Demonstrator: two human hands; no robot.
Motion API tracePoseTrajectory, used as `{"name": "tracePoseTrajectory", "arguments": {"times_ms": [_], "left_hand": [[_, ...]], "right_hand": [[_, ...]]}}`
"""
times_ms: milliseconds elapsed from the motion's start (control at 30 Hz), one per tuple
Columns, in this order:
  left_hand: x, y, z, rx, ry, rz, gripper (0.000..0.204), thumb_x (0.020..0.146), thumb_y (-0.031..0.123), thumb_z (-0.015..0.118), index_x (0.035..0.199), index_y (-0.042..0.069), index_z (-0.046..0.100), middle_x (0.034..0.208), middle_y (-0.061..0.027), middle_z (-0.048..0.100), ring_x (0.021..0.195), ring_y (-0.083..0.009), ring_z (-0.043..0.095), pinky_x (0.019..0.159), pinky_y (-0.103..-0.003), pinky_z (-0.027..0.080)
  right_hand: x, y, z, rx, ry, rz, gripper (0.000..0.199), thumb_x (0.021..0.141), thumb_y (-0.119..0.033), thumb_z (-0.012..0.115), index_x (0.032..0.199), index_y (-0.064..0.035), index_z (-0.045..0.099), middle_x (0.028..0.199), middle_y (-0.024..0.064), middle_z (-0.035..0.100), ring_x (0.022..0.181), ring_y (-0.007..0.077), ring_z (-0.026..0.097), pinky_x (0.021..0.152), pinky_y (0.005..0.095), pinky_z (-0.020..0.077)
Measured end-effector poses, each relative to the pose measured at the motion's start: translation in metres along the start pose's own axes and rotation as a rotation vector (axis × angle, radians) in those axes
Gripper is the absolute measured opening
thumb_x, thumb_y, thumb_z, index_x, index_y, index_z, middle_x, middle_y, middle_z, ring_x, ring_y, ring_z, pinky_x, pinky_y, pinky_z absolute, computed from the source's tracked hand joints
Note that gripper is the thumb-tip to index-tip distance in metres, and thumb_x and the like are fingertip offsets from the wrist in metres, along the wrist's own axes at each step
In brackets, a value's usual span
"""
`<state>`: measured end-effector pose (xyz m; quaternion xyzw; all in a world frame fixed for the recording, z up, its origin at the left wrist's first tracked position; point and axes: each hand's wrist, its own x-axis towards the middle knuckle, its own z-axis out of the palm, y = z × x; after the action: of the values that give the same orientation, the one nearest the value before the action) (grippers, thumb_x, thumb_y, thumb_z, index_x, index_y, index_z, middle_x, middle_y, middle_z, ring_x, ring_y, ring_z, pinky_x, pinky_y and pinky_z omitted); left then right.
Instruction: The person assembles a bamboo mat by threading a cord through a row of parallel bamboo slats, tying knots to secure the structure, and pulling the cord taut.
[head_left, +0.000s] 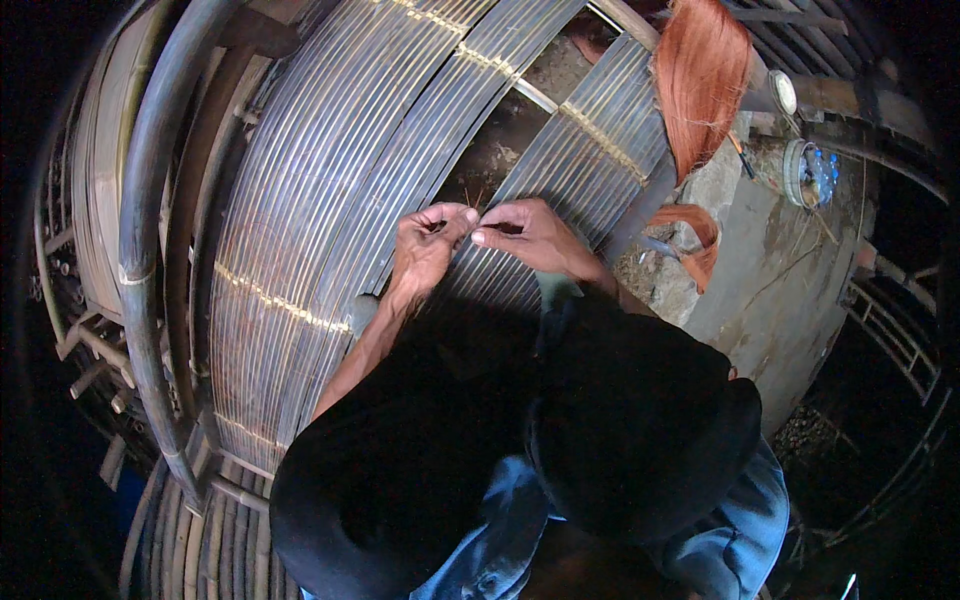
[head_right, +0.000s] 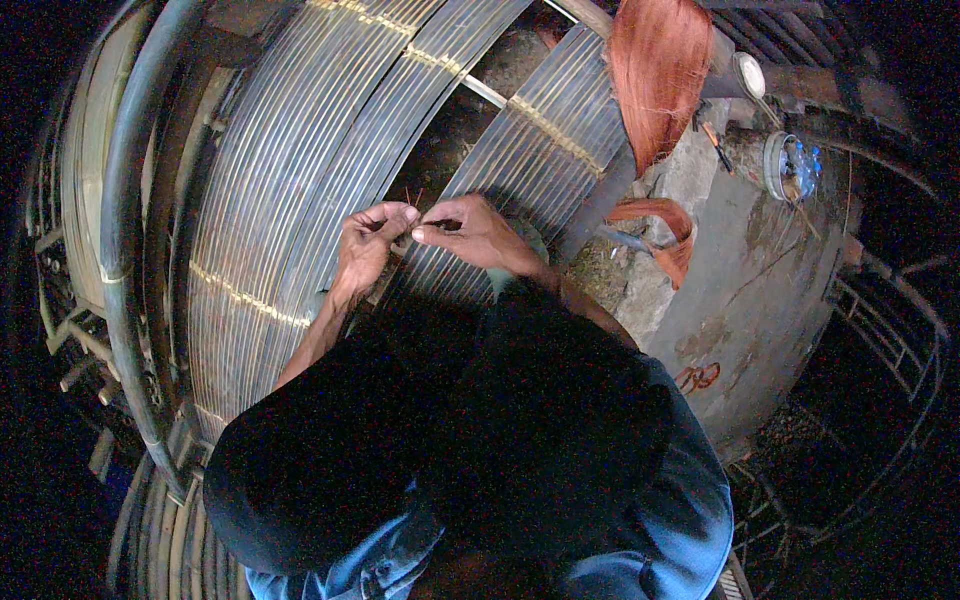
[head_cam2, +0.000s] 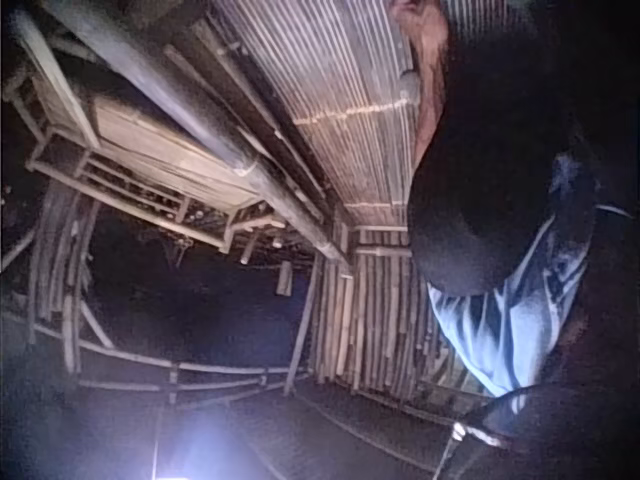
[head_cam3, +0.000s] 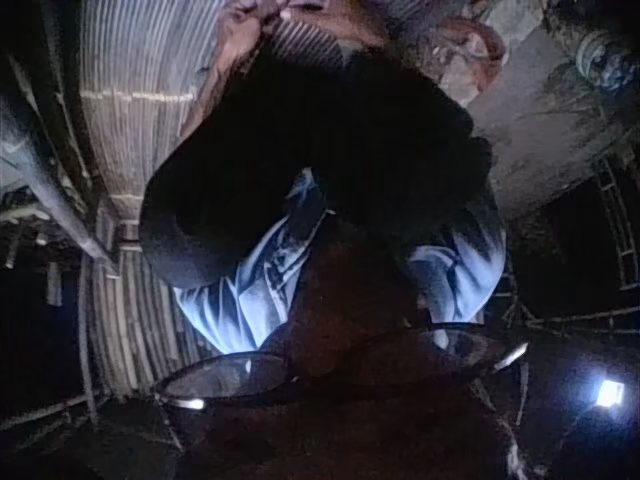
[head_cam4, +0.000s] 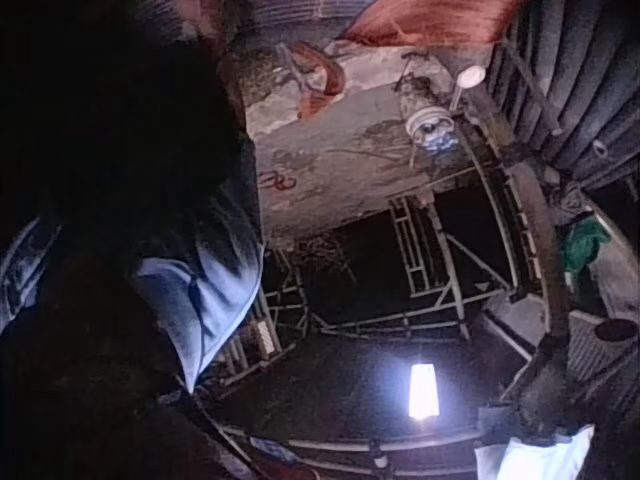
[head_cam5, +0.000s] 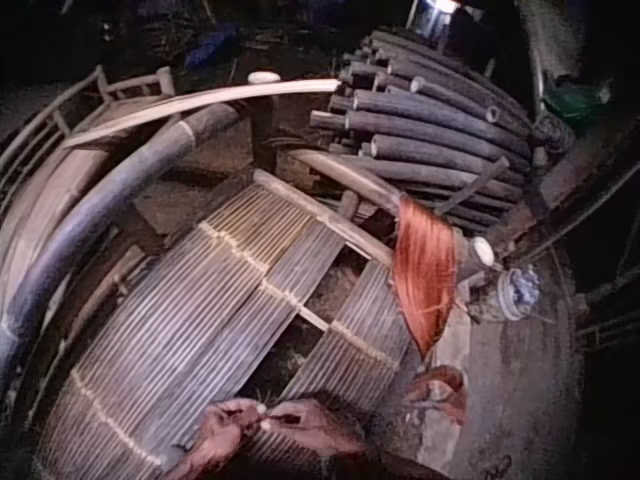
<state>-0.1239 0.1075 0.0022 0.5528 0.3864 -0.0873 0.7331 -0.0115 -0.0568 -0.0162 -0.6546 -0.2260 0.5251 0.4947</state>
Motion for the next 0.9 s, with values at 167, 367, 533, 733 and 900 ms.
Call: {"name": "tracePoseTrajectory", "arguments": {"times_ms": [167,367,533,733,900], "left_hand": [[0.0,0.001,-0.004,0.035,-0.146,0.03,0.015,0.099,0.013,0.062,0.097,0.0,0.069,0.085,-0.0077,0.072,0.076,-0.0123,0.068,0.054,-0.025,0.052],[-0.005,0.009,-0.008,-0.034,-0.314,-0.144,0.017,0.1,0.016,0.062,0.102,0.001,0.067,0.08,-0.0086,0.069,0.07,-0.0152,0.071,0.045,-0.023,0.049],[-0.005,0.012,-0.013,-0.023,-0.336,-0.284,0.014,0.097,0.014,0.066,0.1,0.001,0.069,0.073,-0.0053,0.065,0.051,-0.0077,0.053,0.041,-0.019,0.035],[0.0,-0.002,-0.011,0.048,-0.157,-0.103,0.012,0.091,0.013,0.074,0.098,0.003,0.076,0.072,0.0002,0.065,0.057,-0.0037,0.05,0.051,-0.019,0.034],[0.002,0.01,-0.008,0.158,-0.015,-0.059,0.012,0.087,0.006,0.075,0.096,-0.001,0.077,0.083,-0.0035,0.072,0.071,-0.0084,0.061,0.067,-0.024,0.049]], "right_hand": [[0.0,-0.006,-0.007,-0.013,0.134,-0.095,0.031,0.092,-0.022,0.074,0.112,0.0018,0.071,0.097,0.0081,0.073,0.092,0.0117,0.065,0.083,0.0296,0.0526],[0.002,-0.003,-0.01,0.192,0.027,-0.109,0.032,0.093,-0.019,0.07,0.118,0.0004,0.07,0.106,0.0094,0.073,0.097,0.0147,0.066,0.087,0.031,0.0523],[0.0,-0.01,-0.02,-0.148,-0.095,-0.228,0.023,0.093,-0.013,0.066,0.112,0.0005,0.07,0.102,0.0151,0.072,0.093,0.0213,0.069,0.084,0.035,0.0531],[0.002,-0.013,-0.021,-0.316,0.025,-0.28,0.019,0.092,-0.014,0.068,0.105,-0.0014,0.07,0.094,0.0168,0.071,0.088,0.0282,0.07,0.079,0.0379,0.0542],[0.007,-0.024,-0.032,-0.345,0.48,-0.22,0.028,0.086,-0.024,0.074,0.104,-0.0036,0.071,0.1,0.0143,0.068,0.092,0.0291,0.067,0.082,0.0402,0.053]]}}
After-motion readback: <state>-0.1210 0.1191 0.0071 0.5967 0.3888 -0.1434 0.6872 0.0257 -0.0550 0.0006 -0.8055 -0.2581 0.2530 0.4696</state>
